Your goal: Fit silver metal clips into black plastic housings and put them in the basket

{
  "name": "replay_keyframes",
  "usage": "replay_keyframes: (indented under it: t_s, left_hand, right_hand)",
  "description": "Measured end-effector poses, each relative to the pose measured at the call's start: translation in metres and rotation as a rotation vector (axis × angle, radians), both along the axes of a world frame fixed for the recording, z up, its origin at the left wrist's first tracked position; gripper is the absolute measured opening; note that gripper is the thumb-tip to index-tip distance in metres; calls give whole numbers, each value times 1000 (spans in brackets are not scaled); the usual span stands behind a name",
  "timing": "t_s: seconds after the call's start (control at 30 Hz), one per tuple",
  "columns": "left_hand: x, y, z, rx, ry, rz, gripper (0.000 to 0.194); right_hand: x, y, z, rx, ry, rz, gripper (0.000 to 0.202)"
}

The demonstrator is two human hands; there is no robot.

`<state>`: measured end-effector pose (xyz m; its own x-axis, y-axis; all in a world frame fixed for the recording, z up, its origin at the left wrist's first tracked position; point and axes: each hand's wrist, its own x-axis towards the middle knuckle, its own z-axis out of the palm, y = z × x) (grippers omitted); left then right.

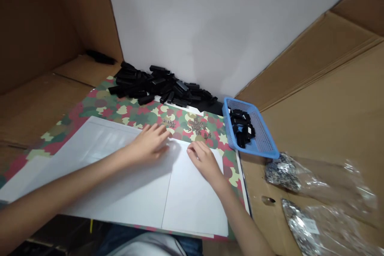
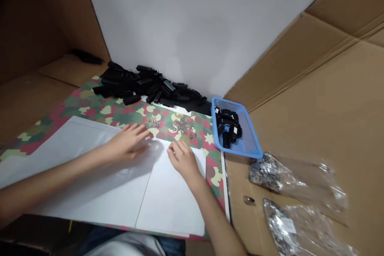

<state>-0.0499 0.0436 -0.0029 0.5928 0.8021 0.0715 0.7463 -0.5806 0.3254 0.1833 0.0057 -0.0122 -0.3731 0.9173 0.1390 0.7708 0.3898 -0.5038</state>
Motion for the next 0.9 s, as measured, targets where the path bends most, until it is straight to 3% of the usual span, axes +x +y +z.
replay_keyframes:
  t_s: [0.13,0.23,0.33,0.4,0.7,0.9]
  left_hand:
    - [-6,55,-8,45,-49,144,23]
    - [-9,75,-24,33,-100,161,22]
    - [-12,79,-37,23,-157,155,18]
    - [-14,76,-38,18,-187,146,17]
    - [-1,58,-6,30,-213,73,16]
    - [-9,72,-24,7,-196,107,18]
  right_hand:
    - [-2,12,0,71,32,-24,18]
    - [-4,17,-10,132,39,-26,19]
    - [-4,19,-16,150,46,-15,20]
    - [-2,19,-17,147,54,-12,20]
    - [6,15,-11,142,131,-29,21]
    - [8,16,-16,177,91,-35,21]
